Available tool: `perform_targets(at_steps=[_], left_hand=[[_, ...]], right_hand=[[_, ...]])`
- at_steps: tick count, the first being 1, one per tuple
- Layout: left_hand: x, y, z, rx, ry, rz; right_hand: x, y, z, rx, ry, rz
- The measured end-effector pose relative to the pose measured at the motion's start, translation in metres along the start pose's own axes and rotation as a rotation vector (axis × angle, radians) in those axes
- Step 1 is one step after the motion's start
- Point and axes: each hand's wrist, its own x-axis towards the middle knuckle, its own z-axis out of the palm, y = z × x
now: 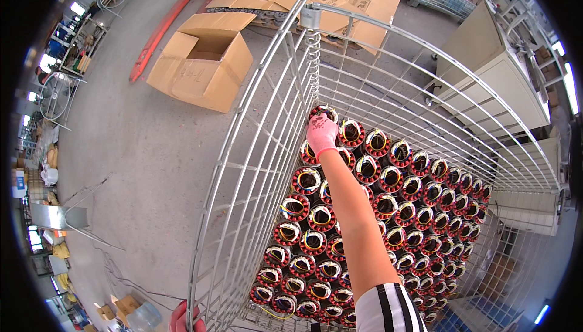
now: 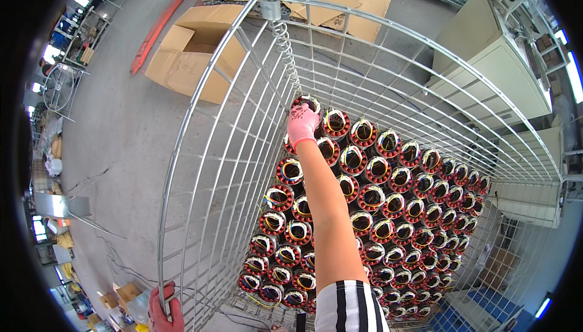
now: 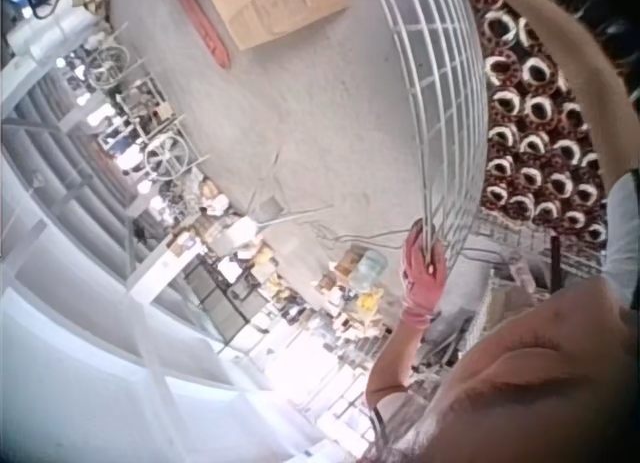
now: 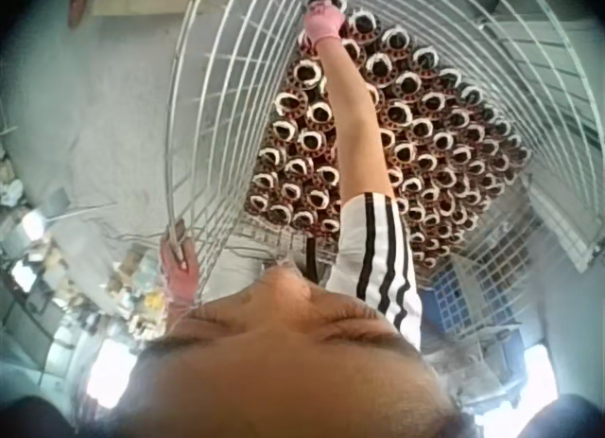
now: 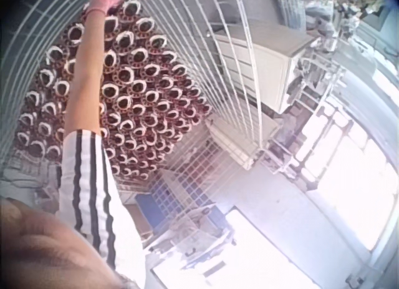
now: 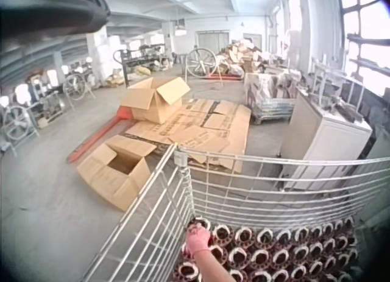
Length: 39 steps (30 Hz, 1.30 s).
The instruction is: The person handles motor stators with copper wiring, places them individually into a machine fixture for processing, and then places the finished stators into a large wire cage.
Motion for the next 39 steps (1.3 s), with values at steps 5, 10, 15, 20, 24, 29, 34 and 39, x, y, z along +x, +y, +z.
perform_targets(at_steps=[5, 10, 15, 20, 24, 29, 34, 39], left_hand=[[0.001, 0.003, 0.000, 0.019, 0.020, 0.018], [0.004, 0.004, 0.002, -0.063, 0.031, -0.001], [0.002, 0.005, 0.001, -0.055, 0.045, -0.011], [0.003, 0.004, 0.002, -0.049, 0.039, 0.017], [0.001, 0.005, -0.002, -0.038, 0.039, 0.047], [0.006, 0.011, -0.004, -0.096, -0.034, -0.074], [0.007, 0.020, -0.001, -0.096, 0.046, -0.018], [0.002, -0.006, 0.005, -0.114, 0.056, 0.066]], right_hand=[[0.011, -0.003, 0.013, 0.014, 0.093, 0.027], [-0.005, 0.004, 0.017, 0.094, 0.184, 0.010], [-0.011, 0.005, 0.008, 0.035, 0.124, -0.029], [0.009, 0.009, 0.014, 0.053, 0.053, 0.008], [-0.004, -0.001, 0.010, 0.065, 0.079, -0.032], [-0.035, 0.006, 0.020, 0.398, 0.389, -0.071], [-0.157, 0.000, 0.060, 0.693, 0.580, -0.306], [-0.356, 0.019, 0.086, 0.687, 0.149, -0.384]])
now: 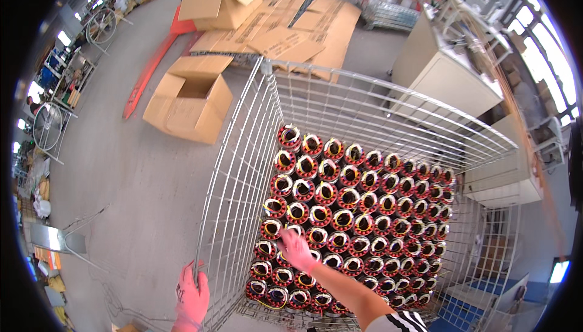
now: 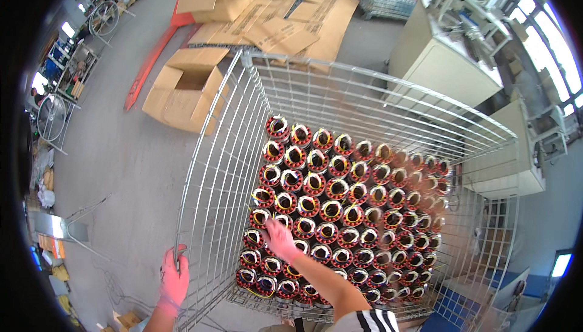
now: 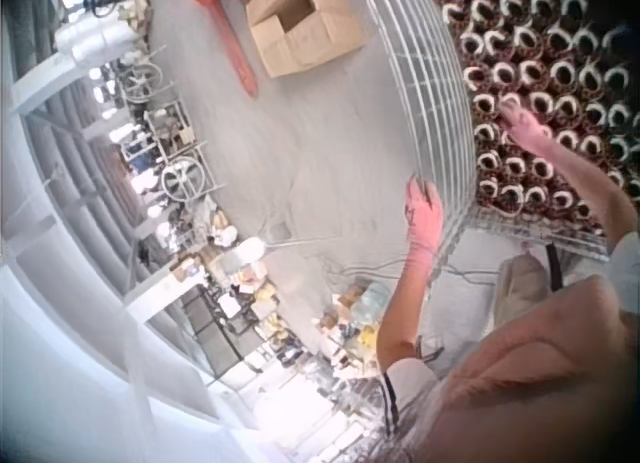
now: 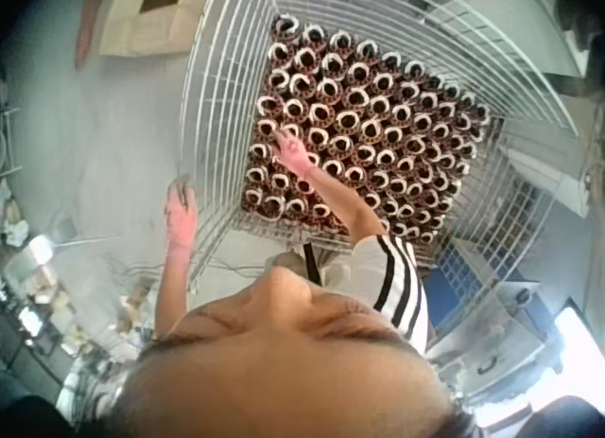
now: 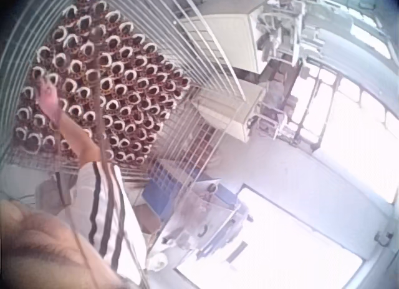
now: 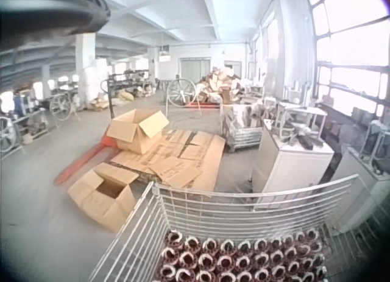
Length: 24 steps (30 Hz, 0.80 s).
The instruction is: The person handles motor stators with copper wiring, places them individually into a machine fixture for processing, and then places the finished stators into a large wire cage.
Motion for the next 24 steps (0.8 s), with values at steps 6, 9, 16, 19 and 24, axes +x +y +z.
perform_targets(at_steps=[6, 9, 16, 19, 24], left_hand=[[-0.007, -0.028, 0.013, 0.008, -0.073, -0.022], [0.005, -0.019, 0.015, 0.078, 0.025, 0.203], [0.012, -0.003, 0.010, 0.165, 0.074, 0.193], [0.012, -0.005, 0.003, 0.156, 0.066, 0.182], [0.009, -0.016, 0.016, 0.287, 0.135, 0.179]], right_hand=[[-0.227, -0.029, -0.060, -0.140, -0.149, 0.106], [-0.322, -0.007, -0.088, -0.302, -0.043, 0.131], [-0.450, -0.092, -0.145, -0.209, 0.174, 0.480], [-0.497, -0.100, -0.133, -0.214, 0.282, 0.608], [-0.622, -0.030, -0.075, -0.197, 0.263, 0.799]])
